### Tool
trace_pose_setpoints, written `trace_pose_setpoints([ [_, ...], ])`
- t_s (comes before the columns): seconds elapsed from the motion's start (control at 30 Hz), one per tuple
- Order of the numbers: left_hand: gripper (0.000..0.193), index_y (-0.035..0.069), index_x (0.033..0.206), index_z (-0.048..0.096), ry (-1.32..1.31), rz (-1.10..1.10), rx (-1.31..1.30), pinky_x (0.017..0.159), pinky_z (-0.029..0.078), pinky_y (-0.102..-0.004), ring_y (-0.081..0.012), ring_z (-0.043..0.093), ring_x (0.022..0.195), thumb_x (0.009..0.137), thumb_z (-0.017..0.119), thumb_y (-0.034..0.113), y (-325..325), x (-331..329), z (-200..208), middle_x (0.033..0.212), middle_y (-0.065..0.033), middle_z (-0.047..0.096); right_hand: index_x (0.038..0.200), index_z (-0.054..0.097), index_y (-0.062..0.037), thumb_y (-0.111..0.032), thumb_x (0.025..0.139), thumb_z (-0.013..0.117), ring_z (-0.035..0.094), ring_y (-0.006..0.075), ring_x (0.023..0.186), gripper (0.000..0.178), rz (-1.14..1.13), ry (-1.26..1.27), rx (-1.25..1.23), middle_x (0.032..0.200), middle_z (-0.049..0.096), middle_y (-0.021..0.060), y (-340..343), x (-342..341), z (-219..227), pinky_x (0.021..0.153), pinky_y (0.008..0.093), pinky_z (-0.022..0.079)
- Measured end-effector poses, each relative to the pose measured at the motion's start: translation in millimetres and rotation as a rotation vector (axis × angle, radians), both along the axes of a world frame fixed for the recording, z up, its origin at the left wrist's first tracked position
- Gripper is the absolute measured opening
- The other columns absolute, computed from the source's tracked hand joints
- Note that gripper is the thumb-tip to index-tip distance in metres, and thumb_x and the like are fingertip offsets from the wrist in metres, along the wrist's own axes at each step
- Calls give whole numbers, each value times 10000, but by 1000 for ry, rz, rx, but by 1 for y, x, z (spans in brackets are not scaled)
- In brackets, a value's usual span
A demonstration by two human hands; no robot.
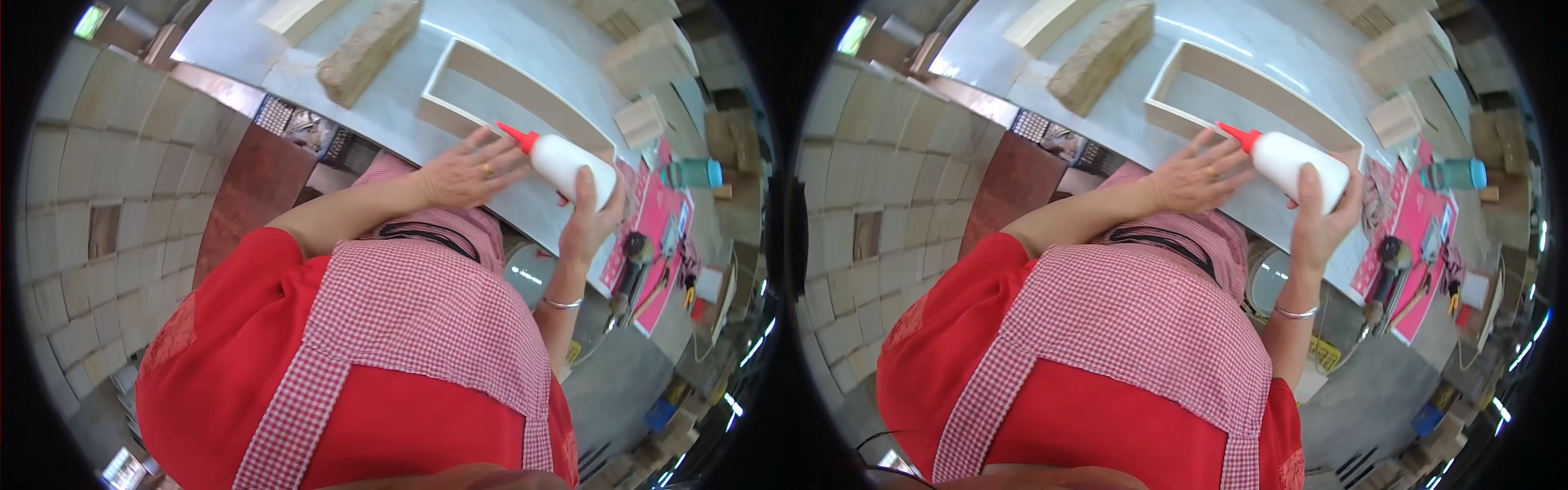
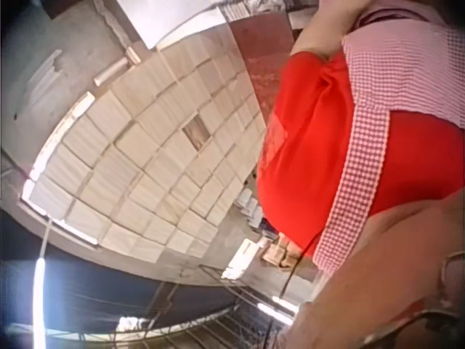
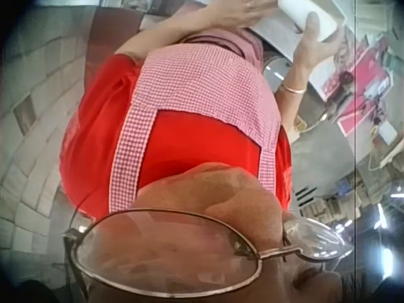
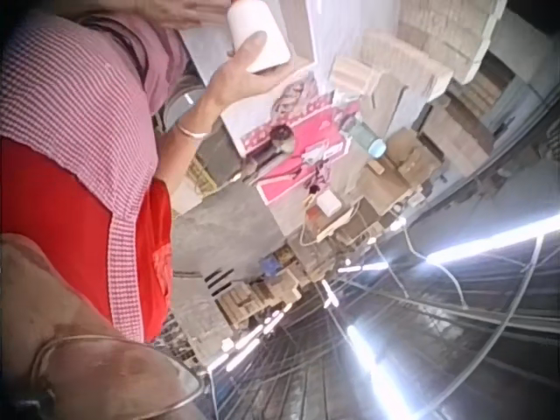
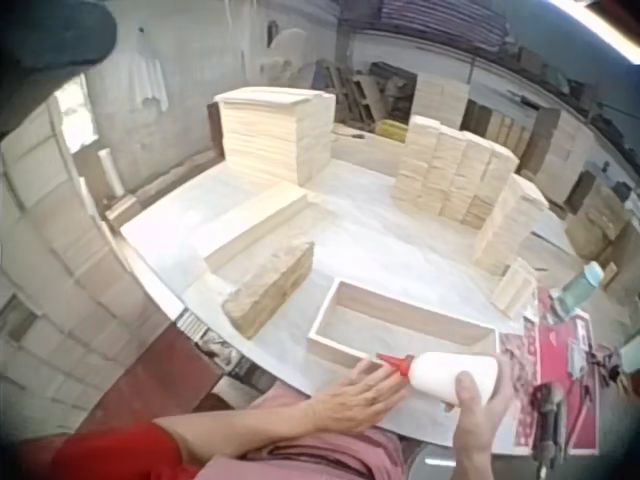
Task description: Assemble small wooden boxes using glue and a pneumatic nail gun.
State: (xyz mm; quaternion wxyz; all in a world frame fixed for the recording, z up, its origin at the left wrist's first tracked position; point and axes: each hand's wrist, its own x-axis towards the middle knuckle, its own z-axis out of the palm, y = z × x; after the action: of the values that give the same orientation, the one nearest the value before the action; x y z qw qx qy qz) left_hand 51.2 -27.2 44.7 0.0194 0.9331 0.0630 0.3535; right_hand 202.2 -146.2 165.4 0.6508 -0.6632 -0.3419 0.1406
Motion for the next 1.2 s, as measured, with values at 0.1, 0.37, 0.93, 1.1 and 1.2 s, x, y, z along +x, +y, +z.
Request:
trace_pose_setpoints([
  [0.1,536,183,1331,561,-19,9,14,1151,261,-569,-238,430,1373,821,680,295,-1,-1,-5,1421,-77,481,1146,557,-6,-202,862,761,612,145,834,402,113,5,-37,1038,611,88,36,-29,-3,592,260,508],
  [0.37,588,135,1359,544,26,-57,-17,1167,267,-551,-247,426,1367,807,645,308,1,-4,-10,1420,-77,482,1132,568,-14,-193,853,776,594,151,937,392,170,-129,-56,1041,612,76,66,-46,-10,825,288,500],
  [0.93,482,116,1270,596,13,-188,19,1150,331,-480,-252,496,1302,821,669,277,4,-4,0,1416,-91,507,1108,584,-6,-197,852,782,611,139,852,376,-43,-172,-136,998,619,75,-3,9,5,604,269,553],
  [1.1,526,116,1303,568,70,-218,-28,1146,333,-473,-253,495,1303,823,681,299,4,-4,-3,1425,-96,503,1116,588,-10,-225,863,769,613,131,783,378,-146,-203,-151,982,622,72,-32,31,4,545,256,522],
  [1.2,564,116,1325,546,88,-201,-19,1141,336,-465,-254,493,1305,822,686,327,4,-4,-4,1437,-96,495,1114,595,-15,-258,881,747,611,117,687,369,-204,-247,-147,949,629,65,-50,43,5,478,215,458],
])
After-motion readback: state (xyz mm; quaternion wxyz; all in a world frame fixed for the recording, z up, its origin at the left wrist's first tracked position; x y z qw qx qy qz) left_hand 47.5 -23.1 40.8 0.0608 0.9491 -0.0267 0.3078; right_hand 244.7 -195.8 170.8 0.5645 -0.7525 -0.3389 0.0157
